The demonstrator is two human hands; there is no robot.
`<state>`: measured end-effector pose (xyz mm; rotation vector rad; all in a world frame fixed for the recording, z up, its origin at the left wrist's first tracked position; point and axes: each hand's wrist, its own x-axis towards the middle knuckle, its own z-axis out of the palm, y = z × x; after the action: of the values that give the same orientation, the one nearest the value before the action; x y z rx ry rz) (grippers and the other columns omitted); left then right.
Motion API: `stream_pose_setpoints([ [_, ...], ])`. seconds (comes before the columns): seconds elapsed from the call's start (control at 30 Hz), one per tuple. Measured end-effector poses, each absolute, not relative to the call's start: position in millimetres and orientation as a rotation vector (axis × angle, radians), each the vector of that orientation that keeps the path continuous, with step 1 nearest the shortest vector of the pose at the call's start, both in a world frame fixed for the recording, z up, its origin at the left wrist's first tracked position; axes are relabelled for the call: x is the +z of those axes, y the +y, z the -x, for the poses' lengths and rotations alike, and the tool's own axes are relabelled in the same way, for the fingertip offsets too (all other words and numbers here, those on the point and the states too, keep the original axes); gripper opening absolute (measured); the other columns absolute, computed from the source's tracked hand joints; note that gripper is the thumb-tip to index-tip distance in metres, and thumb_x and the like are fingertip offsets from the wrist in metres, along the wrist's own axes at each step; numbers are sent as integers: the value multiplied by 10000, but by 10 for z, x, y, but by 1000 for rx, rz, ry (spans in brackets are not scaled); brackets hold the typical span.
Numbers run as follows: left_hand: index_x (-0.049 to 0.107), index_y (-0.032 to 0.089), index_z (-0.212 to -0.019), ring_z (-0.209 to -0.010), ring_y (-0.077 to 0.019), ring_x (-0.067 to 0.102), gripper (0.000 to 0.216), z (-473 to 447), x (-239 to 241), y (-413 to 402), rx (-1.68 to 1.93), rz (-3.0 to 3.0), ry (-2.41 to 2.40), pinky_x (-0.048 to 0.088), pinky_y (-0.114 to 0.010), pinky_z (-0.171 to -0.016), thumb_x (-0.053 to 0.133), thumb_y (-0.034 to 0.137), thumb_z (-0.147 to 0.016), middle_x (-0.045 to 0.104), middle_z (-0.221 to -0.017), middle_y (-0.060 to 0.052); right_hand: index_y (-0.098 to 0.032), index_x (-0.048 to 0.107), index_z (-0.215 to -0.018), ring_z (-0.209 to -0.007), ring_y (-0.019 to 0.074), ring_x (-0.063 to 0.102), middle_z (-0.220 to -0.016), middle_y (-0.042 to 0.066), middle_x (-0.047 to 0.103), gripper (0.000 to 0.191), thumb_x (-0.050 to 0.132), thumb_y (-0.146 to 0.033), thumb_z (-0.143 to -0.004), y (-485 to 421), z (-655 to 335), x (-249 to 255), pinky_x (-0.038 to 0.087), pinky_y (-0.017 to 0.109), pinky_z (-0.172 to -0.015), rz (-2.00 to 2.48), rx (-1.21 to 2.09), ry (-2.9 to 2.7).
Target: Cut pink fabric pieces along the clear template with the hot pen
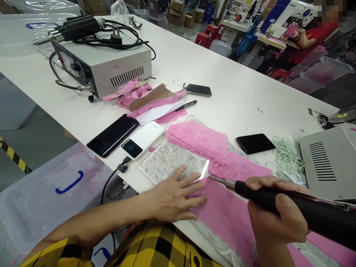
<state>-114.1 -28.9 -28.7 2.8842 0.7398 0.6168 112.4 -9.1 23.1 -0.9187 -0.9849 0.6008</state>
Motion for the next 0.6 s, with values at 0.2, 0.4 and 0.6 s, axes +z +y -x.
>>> stream_pose_setpoints([
  [0.2, 583, 178, -1281, -1379, -304, 412, 489, 1170, -306, -319, 707, -2862, 716, 175, -575, -1190, 469, 538, -970, 585, -1366, -106, -196, 582, -727, -530, 162, 564, -628, -25, 580, 144, 576, -216, -585, -86, -1143, 212, 483, 342, -487, 924, 603, -1010],
  [0.4, 572, 184, -1289, -1411, -290, 379, 456, 1390, -327, -480, 737, -2805, 793, 114, -564, -1213, 466, 505, -982, 592, -1360, -95, -196, 579, -710, -543, 156, 539, -619, -23, 539, 149, 565, -237, -568, -113, -1103, 257, 448, 311, -452, 919, 604, -964],
  [0.6, 558, 192, -1311, -1448, -273, 325, 420, 1624, -330, -603, 717, -2810, 860, 145, -536, -1221, 473, 450, -990, 553, -1413, -87, -193, 599, -751, -528, 147, 543, -634, -24, 559, 163, 588, -248, -598, -182, -1023, 265, 463, 319, -476, 902, 701, -1014],
])
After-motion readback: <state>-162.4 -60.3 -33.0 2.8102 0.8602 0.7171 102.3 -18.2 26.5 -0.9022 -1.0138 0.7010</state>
